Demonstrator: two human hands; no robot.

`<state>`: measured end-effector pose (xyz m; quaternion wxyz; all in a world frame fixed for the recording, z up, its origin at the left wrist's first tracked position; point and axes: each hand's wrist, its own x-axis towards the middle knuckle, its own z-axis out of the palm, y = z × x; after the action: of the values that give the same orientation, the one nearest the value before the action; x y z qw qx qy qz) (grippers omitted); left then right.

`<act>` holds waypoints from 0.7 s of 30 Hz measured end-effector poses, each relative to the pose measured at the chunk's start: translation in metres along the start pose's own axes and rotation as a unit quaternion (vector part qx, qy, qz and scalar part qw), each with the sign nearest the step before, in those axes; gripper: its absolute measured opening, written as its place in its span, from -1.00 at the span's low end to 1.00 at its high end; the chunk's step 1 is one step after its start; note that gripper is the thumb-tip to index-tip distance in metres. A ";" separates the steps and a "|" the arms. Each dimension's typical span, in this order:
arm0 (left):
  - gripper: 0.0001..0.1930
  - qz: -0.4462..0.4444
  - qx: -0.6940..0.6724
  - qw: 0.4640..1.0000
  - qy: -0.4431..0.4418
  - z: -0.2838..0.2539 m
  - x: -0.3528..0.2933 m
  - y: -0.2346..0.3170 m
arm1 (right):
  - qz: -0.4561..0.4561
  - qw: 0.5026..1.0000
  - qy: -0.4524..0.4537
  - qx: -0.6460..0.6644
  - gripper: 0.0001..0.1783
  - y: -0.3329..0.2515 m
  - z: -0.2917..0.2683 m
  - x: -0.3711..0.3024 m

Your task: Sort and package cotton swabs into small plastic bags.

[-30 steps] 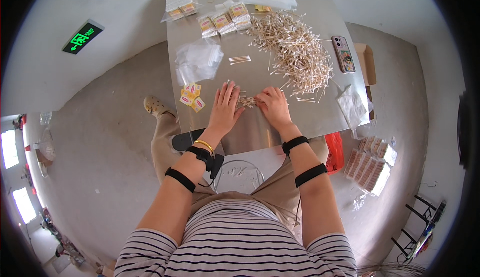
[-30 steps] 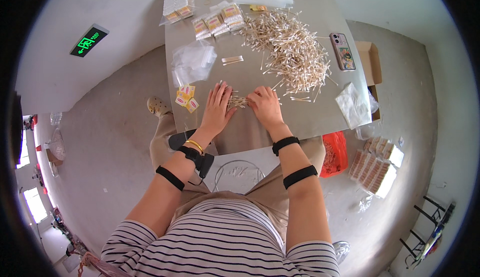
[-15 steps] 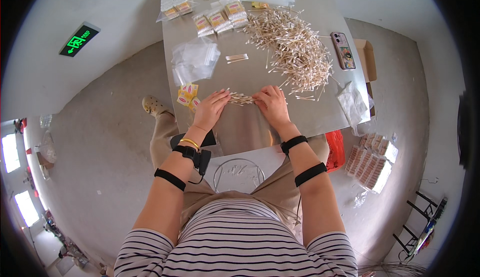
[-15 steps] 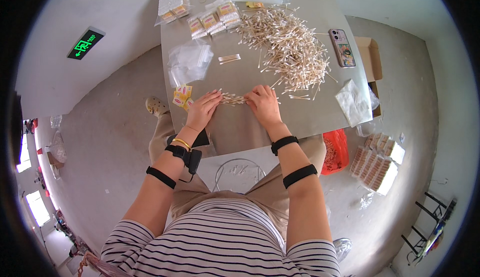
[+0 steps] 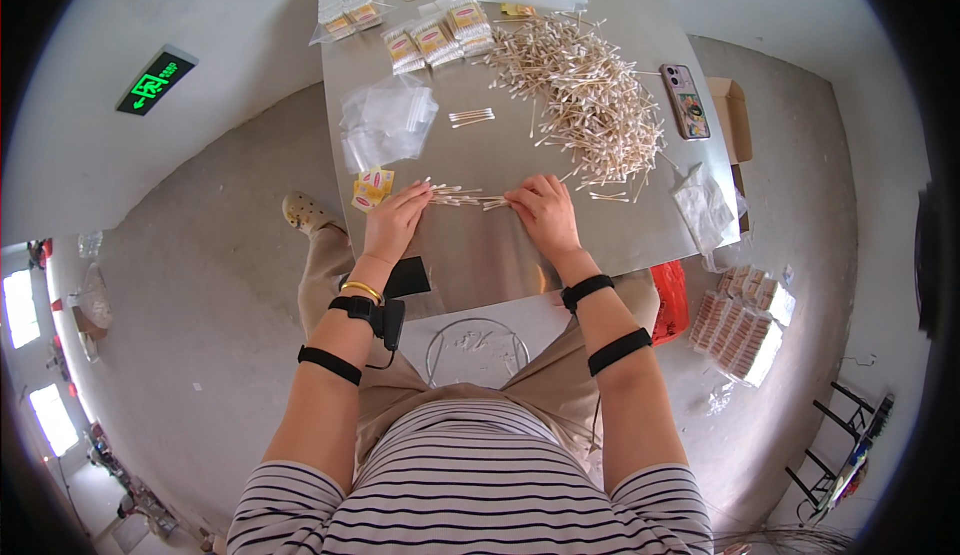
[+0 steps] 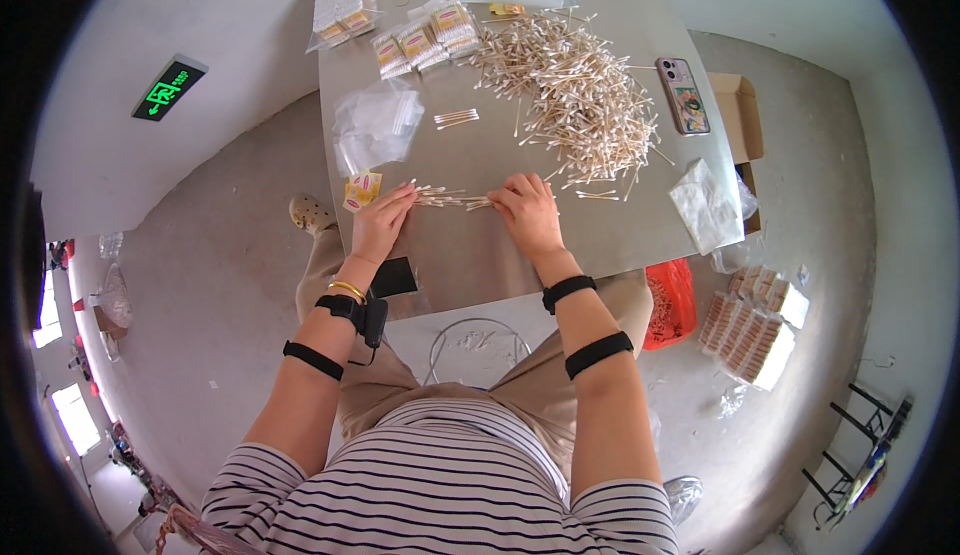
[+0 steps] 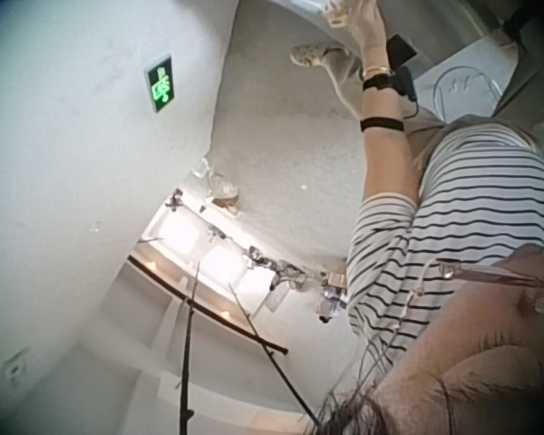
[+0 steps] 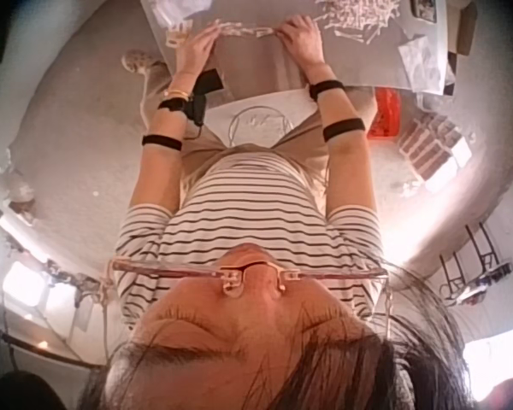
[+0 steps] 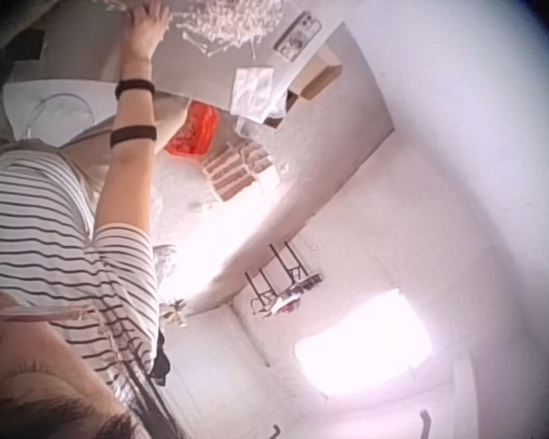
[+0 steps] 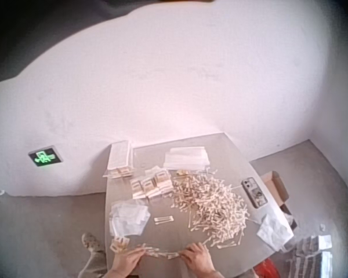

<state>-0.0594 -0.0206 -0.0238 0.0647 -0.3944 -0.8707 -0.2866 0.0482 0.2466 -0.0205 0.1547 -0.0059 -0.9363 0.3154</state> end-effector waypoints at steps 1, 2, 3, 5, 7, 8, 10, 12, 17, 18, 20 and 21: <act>-0.83 -0.007 0.001 1.000 0.007 0.000 0.001 0.001 | -0.001 1.000 0.003 -0.005 -0.90 0.000 0.000 -0.001; -0.84 -0.013 0.003 1.000 0.014 0.001 0.002 0.003 | -0.002 1.000 0.007 -0.010 -0.90 0.001 0.000 -0.003; -0.84 -0.013 0.002 1.000 0.013 0.004 0.004 0.005 | -0.002 1.000 0.007 -0.010 -0.90 0.002 0.002 -0.004; -0.84 -0.025 -0.017 0.999 0.032 0.012 0.012 0.010 | -0.014 1.000 0.002 0.010 -0.91 0.003 0.006 -0.008; -0.85 -0.014 -0.017 0.999 0.026 0.018 0.020 0.014 | -0.028 1.000 0.002 0.013 -0.91 -0.004 0.016 -0.006; -0.85 -0.003 -0.018 1.000 0.021 0.021 0.024 0.017 | -0.042 0.999 0.002 0.013 -0.90 -0.007 0.021 -0.005; -0.83 0.018 -0.021 1.000 -0.012 0.029 0.032 0.029 | -0.032 0.999 0.000 0.005 -0.87 -0.015 0.028 -0.004; -0.81 0.038 -0.021 0.998 -0.044 0.029 0.035 0.033 | -0.024 1.000 -0.002 -0.003 -0.84 -0.021 0.030 -0.004; -0.66 -0.007 -0.082 0.995 -0.054 0.014 0.026 0.045 | 0.062 0.998 0.013 0.010 -0.68 -0.027 0.011 -0.013; -0.66 -0.008 -0.081 0.995 -0.055 0.010 0.019 0.047 | 0.062 0.998 0.013 0.011 -0.68 -0.026 0.008 -0.016; -0.54 -0.081 -0.141 0.984 -0.066 0.003 0.006 0.049 | 0.048 0.999 0.019 0.003 -0.67 -0.021 0.002 -0.022; -0.54 -0.082 -0.141 0.984 -0.066 0.001 0.002 0.050 | 0.048 0.999 0.018 0.003 -0.67 -0.017 -0.001 -0.025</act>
<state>-0.0246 0.0078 -0.0016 -0.0733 -0.3454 -0.8530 -0.3843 0.0732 0.2309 -0.0172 0.1563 -0.0565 -0.9311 0.3247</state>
